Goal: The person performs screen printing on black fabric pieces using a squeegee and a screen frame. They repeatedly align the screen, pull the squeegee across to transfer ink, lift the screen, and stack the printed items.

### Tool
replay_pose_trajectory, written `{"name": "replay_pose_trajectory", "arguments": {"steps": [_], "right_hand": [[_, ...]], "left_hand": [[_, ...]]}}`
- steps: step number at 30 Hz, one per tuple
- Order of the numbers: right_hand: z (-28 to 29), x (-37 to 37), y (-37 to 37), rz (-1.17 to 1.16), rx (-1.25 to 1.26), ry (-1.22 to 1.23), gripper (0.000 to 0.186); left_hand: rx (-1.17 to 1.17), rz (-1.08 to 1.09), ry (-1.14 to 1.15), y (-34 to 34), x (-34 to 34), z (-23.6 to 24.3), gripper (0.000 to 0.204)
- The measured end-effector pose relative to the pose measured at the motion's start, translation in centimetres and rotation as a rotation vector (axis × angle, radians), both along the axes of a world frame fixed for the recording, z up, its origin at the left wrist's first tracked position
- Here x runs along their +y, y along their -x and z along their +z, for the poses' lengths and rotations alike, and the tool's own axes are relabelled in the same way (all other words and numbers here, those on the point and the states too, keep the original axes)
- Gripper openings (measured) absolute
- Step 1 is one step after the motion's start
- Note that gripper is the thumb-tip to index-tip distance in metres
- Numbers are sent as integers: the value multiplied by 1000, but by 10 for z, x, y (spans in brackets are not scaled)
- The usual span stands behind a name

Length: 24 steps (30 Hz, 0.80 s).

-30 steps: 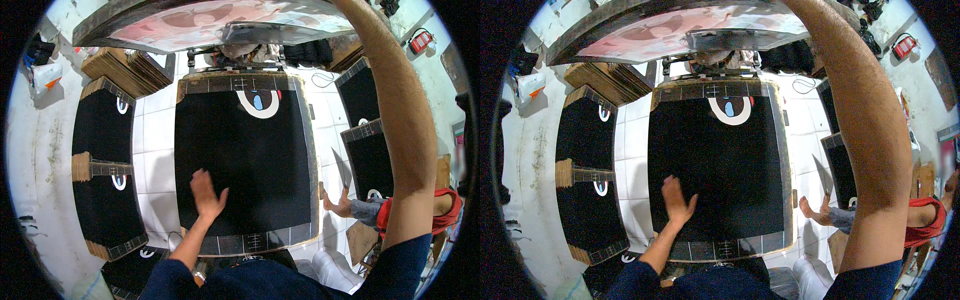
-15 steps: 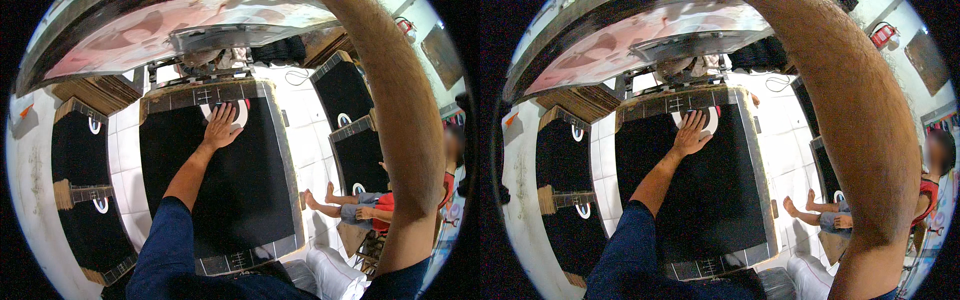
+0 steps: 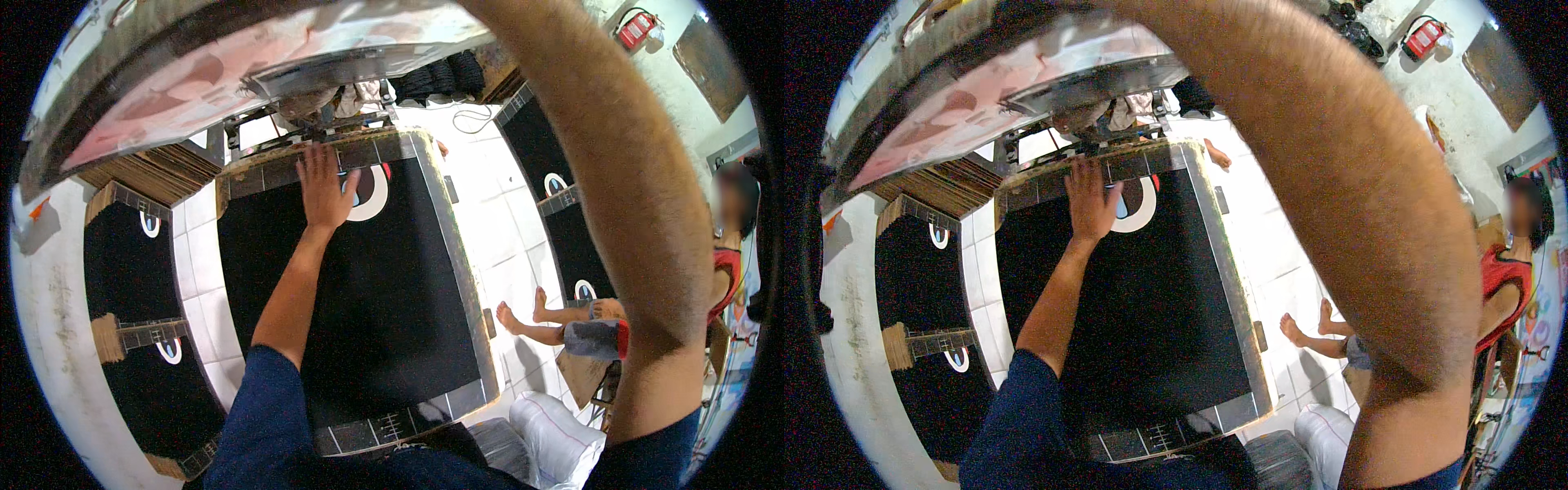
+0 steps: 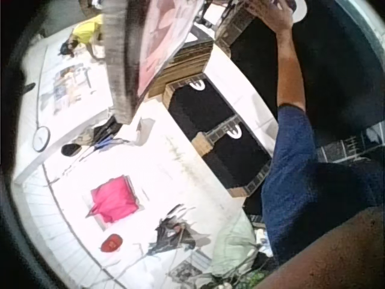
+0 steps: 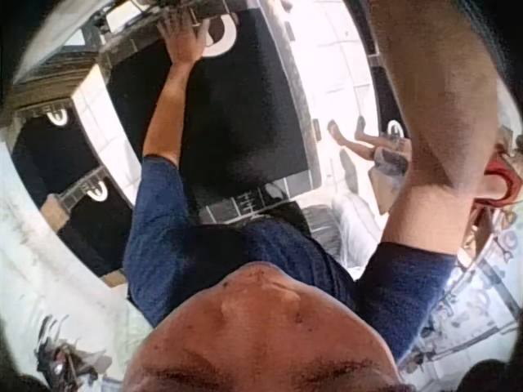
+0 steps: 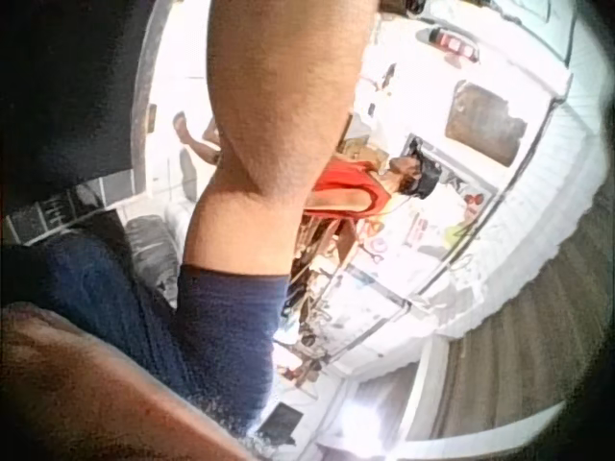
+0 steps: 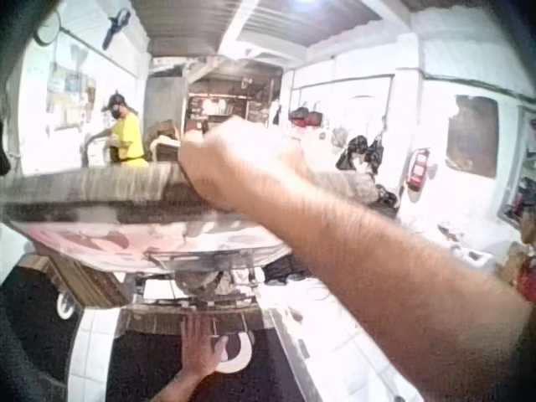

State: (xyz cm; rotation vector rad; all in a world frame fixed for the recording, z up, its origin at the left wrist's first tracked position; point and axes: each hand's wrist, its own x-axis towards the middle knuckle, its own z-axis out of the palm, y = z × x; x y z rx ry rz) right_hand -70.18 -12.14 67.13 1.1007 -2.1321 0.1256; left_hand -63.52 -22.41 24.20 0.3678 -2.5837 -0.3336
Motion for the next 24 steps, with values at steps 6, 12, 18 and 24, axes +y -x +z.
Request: {"name": "replay_pose_trajectory", "arguments": {"steps": [6,12,18,24], "right_hand": [[-67,51,-70,-107,-169,329,43],[-190,117,-158,-18,-356,419,19],[-314,223,-224,93,-824,629,24],[-449,400,-164,-385,-910,868,20]], "left_hand": [[824,47,-685,-172,7,134,64],[910,111,-1718,-309,57,188,65],[505,547,-1944,-343,87,61,76],[269,772,-1763,-369,76,-49,85]]}}
